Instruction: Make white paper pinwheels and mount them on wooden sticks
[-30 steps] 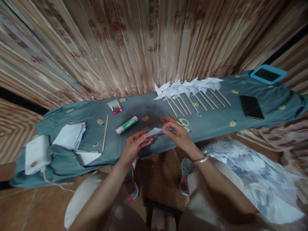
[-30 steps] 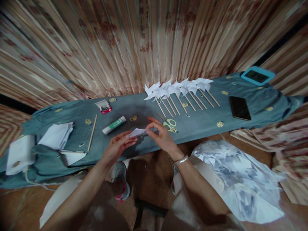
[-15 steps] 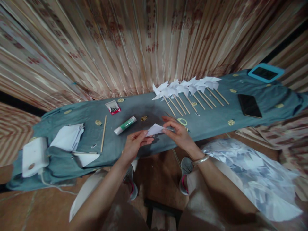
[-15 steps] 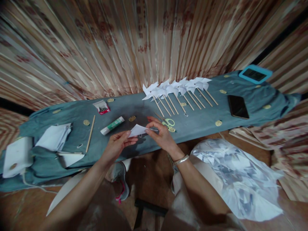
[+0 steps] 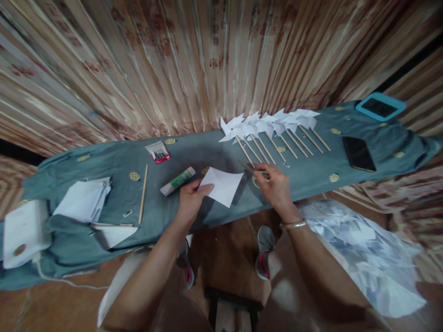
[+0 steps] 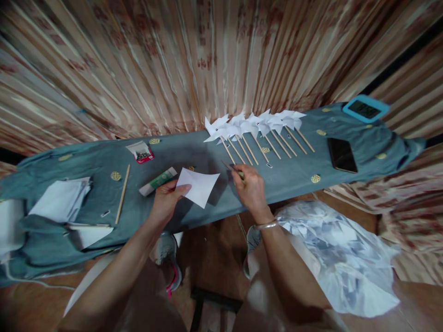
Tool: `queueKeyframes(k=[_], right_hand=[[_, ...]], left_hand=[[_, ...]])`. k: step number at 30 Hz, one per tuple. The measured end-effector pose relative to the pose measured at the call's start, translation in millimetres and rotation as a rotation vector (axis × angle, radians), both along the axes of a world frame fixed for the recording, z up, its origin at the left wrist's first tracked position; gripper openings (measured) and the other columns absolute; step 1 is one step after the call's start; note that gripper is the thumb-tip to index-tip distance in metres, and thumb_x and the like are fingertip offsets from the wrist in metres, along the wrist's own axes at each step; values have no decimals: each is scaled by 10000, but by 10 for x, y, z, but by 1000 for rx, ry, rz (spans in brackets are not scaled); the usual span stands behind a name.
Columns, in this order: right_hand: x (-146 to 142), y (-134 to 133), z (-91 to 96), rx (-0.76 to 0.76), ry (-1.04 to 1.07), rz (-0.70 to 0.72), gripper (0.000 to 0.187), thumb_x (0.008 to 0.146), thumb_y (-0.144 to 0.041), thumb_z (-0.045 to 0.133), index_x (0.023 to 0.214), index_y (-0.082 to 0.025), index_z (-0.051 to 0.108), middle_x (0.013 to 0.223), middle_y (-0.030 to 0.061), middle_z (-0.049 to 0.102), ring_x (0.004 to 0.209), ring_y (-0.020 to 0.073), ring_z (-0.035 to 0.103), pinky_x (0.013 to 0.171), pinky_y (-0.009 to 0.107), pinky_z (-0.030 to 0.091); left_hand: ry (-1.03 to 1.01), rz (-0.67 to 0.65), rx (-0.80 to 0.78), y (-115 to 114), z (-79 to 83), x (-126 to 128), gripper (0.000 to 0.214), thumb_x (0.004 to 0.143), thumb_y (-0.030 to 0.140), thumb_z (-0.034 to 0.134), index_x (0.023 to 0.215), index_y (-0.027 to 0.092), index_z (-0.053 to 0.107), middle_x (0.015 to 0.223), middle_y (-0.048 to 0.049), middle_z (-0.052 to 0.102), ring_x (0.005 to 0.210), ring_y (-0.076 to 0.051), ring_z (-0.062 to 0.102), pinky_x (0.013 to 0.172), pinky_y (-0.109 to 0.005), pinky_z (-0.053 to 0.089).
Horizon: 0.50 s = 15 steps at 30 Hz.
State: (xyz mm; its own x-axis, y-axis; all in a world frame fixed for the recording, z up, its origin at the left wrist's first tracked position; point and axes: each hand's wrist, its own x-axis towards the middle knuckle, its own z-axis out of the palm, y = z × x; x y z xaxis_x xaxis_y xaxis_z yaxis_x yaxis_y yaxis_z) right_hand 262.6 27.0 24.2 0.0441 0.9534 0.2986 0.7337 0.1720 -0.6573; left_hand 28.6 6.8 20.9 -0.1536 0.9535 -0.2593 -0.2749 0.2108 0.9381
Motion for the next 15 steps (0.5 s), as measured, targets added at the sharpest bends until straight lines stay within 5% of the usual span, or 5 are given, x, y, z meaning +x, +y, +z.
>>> queueKeyframes(k=[4, 10, 15], right_hand=[[98, -44, -72, -81, -439, -52, 259, 911, -235, 539, 1077, -103, 688, 1072, 196, 728, 1019, 324, 648, 912, 414, 483], [60, -5, -33, -205, -538, -89, 321, 882, -216, 566, 1173, -99, 635, 1051, 199, 733, 974, 315, 680, 836, 374, 485], [97, -24, 19, -251, -409, -40, 187, 812, -241, 651, 984, -176, 690, 859, 112, 763, 786, 262, 723, 711, 344, 513]], left_hand=[[55, 43, 32, 78, -29, -81, 302, 538, 308, 849, 780, 143, 778, 694, -19, 734, 593, -152, 603, 621, -267, 461], [124, 83, 114, 220, -21, -151, 244, 554, 311, 832, 726, 154, 760, 659, 11, 695, 584, -133, 561, 586, -242, 417], [174, 150, 159, 329, 52, -207, 219, 569, 304, 834, 713, 159, 755, 634, 31, 673, 575, -120, 546, 581, -231, 408]])
